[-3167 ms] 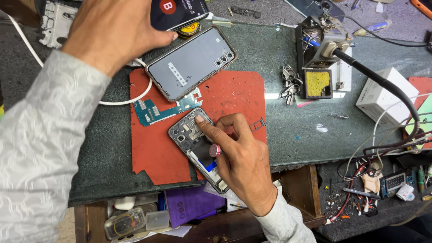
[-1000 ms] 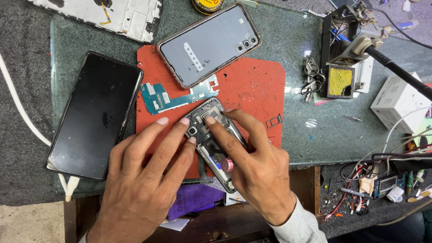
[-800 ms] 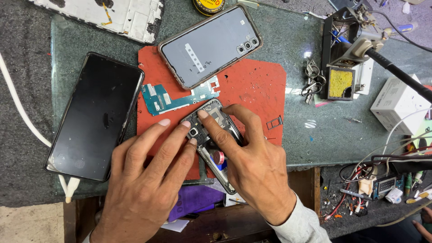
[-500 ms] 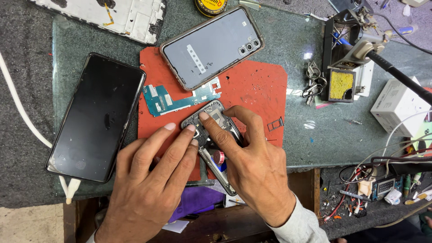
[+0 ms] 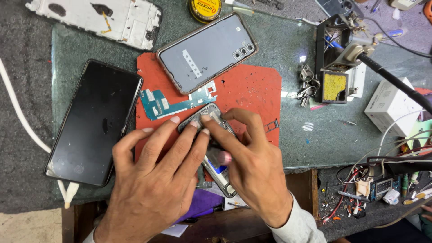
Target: The person disassembles a smartphone, removes the motherboard, and then reassembles the device using a screwdriver. The person also briefly handles another phone on the workbench.
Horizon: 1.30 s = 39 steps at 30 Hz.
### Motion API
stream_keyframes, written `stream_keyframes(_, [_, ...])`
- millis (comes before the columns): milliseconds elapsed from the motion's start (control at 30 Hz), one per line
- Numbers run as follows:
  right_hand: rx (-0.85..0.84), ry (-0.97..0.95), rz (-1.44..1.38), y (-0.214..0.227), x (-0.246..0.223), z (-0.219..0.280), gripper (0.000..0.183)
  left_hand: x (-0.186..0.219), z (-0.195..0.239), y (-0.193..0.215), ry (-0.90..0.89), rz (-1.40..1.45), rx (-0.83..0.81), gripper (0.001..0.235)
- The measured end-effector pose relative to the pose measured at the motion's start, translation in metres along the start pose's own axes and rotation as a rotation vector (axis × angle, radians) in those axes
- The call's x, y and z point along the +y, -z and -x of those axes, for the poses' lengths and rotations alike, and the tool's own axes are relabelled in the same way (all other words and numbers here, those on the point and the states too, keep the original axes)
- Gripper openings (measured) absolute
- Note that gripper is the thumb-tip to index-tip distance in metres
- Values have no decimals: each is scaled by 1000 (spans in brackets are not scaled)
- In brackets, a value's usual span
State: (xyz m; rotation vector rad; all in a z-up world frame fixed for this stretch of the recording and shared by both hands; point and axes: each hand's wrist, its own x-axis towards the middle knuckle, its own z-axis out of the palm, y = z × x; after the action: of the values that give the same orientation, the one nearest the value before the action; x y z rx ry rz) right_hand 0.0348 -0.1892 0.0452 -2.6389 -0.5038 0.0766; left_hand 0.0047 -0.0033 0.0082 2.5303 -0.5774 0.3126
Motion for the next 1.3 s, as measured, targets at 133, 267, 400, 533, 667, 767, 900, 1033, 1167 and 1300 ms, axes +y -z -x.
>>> stream_keyframes(133, [111,-34,-162,3,0,6,42,3,-6,-2,13,-27,-1,54])
stream_keyframes(267, [113,-115,-151,1,2,9,42,6,-7,-8,8,-50,-8,56])
stream_keyframes(400, [137,-42,-133,0,6,7,40,7,-7,-14,-17,-106,-10,57])
stream_keyframes(533, [123,-36,-122,2,8,4,39,6,-7,-17,-17,-114,-1,56])
stream_keyframes(667, [101,-53,-88,3,6,2,40,4,-8,-18,-16,-105,-2,57])
stream_keyframes(767, [126,-16,-66,2,3,2,42,5,-9,-19,-9,-156,0,54])
stream_keyframes(900, [126,-76,-65,-1,-1,2,47,9,-9,-20,7,-202,1,51])
stream_keyframes(1033, [100,-141,-103,-3,-1,1,49,11,-10,-21,21,-184,-6,50])
stream_keyframes(1167, [105,-122,-155,-2,1,-2,45,10,-9,-22,20,-170,10,46])
stream_keyframes(1300, [108,-85,-209,0,2,-8,38,9,-9,-22,20,-152,17,44])
